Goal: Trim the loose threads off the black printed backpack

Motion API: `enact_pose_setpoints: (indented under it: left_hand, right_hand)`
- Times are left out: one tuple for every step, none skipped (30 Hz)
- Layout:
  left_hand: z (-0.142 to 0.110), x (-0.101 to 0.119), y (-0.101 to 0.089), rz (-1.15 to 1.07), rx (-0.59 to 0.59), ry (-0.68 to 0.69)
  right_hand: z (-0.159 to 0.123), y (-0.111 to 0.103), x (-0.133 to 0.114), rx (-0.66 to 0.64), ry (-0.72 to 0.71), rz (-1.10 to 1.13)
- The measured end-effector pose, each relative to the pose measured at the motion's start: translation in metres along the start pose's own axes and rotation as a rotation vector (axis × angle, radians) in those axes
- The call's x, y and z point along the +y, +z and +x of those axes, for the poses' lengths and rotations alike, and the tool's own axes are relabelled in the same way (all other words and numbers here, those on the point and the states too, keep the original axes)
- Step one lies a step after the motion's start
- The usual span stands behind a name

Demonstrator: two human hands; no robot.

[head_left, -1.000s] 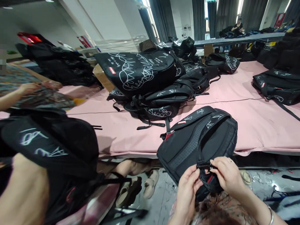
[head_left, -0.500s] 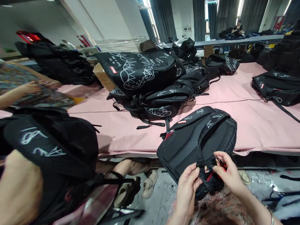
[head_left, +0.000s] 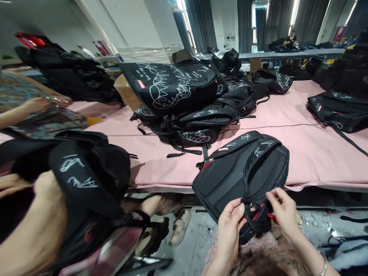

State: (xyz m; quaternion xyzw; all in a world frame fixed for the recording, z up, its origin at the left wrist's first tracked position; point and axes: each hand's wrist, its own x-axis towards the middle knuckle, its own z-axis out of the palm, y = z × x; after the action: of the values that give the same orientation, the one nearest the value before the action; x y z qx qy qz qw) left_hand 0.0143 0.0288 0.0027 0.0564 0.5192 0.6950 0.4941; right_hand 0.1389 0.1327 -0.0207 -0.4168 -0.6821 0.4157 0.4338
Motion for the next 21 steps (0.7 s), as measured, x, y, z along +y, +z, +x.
enact_pose_setpoints:
  left_hand:
    - [0.0, 0.001, 0.0, -0.003, -0.012, -0.009]
    - [0.001, 0.002, 0.0, 0.001, -0.024, -0.004]
    - [0.0, 0.002, 0.001, 0.015, -0.034, 0.018]
    - [0.0, 0.001, 0.002, 0.041, -0.042, 0.055]
    - [-0.002, -0.001, 0.004, 0.081, -0.047, 0.101]
    - [-0.003, -0.004, 0.005, 0.131, -0.045, 0.158]
    - [-0.005, -0.009, 0.007, 0.19, -0.033, 0.224]
    - [-0.007, -0.013, 0.007, 0.261, -0.013, 0.296]
    - [-0.01, -0.018, 0.007, 0.34, 0.009, 0.368]
    - [-0.012, -0.021, 0.007, 0.414, 0.027, 0.43]
    - [-0.014, -0.023, 0.005, 0.464, 0.031, 0.471]
    - [-0.015, -0.023, 0.002, 0.474, 0.024, 0.48]
    - [-0.016, -0.021, 0.0, 0.443, 0.013, 0.46]
    - [-0.017, -0.017, -0.003, 0.381, 0.005, 0.425]
    - [-0.018, -0.012, -0.005, 0.307, 0.005, 0.389]
    - [-0.018, -0.007, -0.006, 0.248, 0.006, 0.361]
    - [-0.019, -0.002, -0.005, 0.222, -0.011, 0.327]
    - [-0.02, 0.001, -0.003, 0.231, -0.04, 0.292]
    - [-0.021, 0.001, 0.0, 0.268, -0.077, 0.263]
    - [-0.021, -0.001, 0.004, 0.323, -0.112, 0.248]
    - [-0.022, -0.005, 0.008, 0.388, -0.131, 0.253]
  right_hand:
    - [0.004, -0.009, 0.004, 0.07, 0.046, 0.037]
    - [0.008, -0.018, 0.007, 0.123, 0.083, 0.076]
    - [0.011, -0.026, 0.01, 0.152, 0.109, 0.113]
    - [0.013, -0.032, 0.01, 0.147, 0.128, 0.147]
    - [0.013, -0.035, 0.009, 0.106, 0.143, 0.173]
    - [0.012, -0.035, 0.006, 0.031, 0.158, 0.192]
    - [0.01, -0.032, 0.002, -0.065, 0.17, 0.207]
    - [0.007, -0.027, -0.004, -0.17, 0.178, 0.223]
    - [0.003, -0.02, -0.01, -0.273, 0.185, 0.241]
    - [0.0, -0.012, -0.016, -0.362, 0.192, 0.267]
    - [-0.004, -0.004, -0.02, -0.426, 0.2, 0.299]
    - [-0.006, 0.002, -0.024, -0.464, 0.212, 0.337]
    - [-0.008, 0.008, -0.026, -0.48, 0.228, 0.375]
    - [-0.009, 0.012, -0.027, -0.479, 0.248, 0.408]
    - [-0.01, 0.014, -0.026, -0.47, 0.267, 0.433]
    - [-0.011, 0.016, -0.025, -0.455, 0.282, 0.451]
    - [-0.012, 0.016, -0.024, -0.442, 0.299, 0.467]
    - [-0.013, 0.016, -0.023, -0.439, 0.321, 0.485]
    - [-0.015, 0.015, -0.022, -0.44, 0.348, 0.506]
    - [-0.016, 0.014, -0.022, -0.437, 0.38, 0.529]
    - [-0.018, 0.013, -0.022, -0.422, 0.41, 0.549]
